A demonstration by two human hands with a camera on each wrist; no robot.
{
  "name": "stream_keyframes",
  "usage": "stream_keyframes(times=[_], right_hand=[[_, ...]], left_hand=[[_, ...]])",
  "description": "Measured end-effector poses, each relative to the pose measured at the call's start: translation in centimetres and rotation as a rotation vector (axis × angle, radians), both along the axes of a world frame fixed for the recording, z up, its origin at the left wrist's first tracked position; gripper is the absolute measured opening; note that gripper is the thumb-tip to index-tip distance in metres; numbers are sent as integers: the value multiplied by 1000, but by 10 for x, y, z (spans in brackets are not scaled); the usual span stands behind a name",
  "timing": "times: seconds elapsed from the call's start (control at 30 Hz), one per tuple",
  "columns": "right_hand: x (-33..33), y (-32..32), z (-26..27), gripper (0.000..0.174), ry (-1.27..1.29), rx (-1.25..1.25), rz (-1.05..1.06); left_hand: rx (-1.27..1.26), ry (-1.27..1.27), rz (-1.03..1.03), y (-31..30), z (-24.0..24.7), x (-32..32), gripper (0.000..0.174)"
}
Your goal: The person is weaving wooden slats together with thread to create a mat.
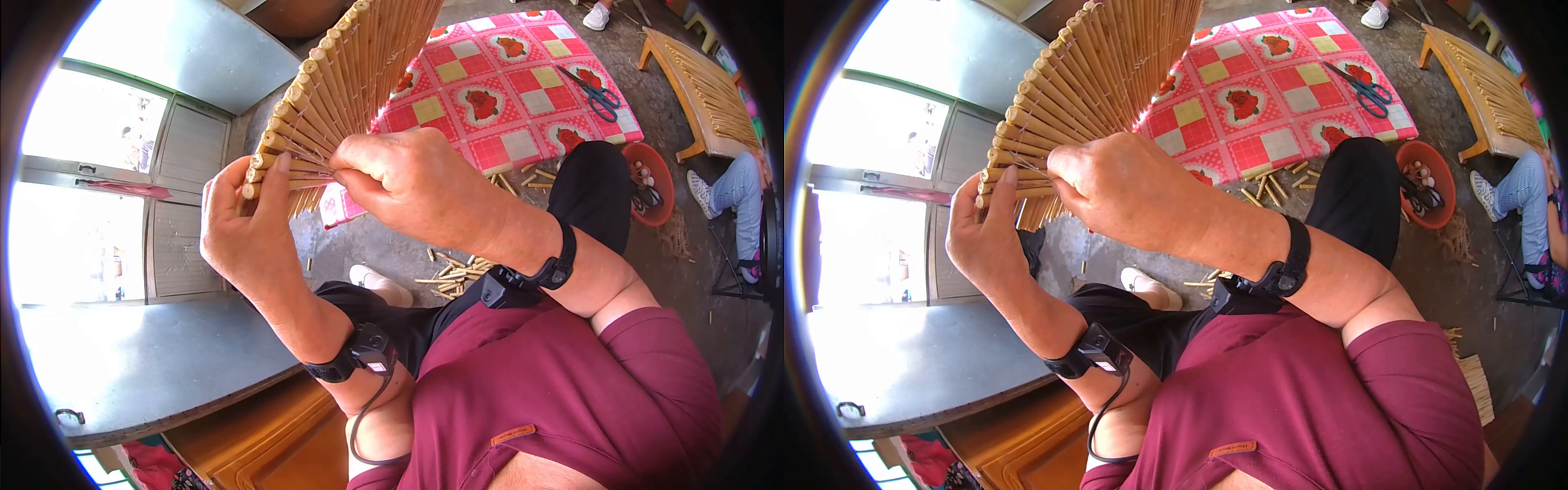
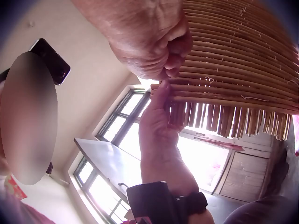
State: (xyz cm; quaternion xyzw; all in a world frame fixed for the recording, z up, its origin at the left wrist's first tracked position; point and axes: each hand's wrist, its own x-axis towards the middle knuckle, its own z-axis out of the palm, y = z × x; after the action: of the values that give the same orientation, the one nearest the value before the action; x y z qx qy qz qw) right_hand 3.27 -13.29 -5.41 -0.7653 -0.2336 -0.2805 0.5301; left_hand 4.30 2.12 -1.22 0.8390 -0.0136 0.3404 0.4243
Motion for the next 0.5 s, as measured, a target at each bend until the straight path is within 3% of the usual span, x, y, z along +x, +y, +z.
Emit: stream_keyframes(times=[0.5], right_hand=[[-5,-1,-2,13,-77,137,2]], left_hand=[[55,17,37,-3,2,-5,20]])
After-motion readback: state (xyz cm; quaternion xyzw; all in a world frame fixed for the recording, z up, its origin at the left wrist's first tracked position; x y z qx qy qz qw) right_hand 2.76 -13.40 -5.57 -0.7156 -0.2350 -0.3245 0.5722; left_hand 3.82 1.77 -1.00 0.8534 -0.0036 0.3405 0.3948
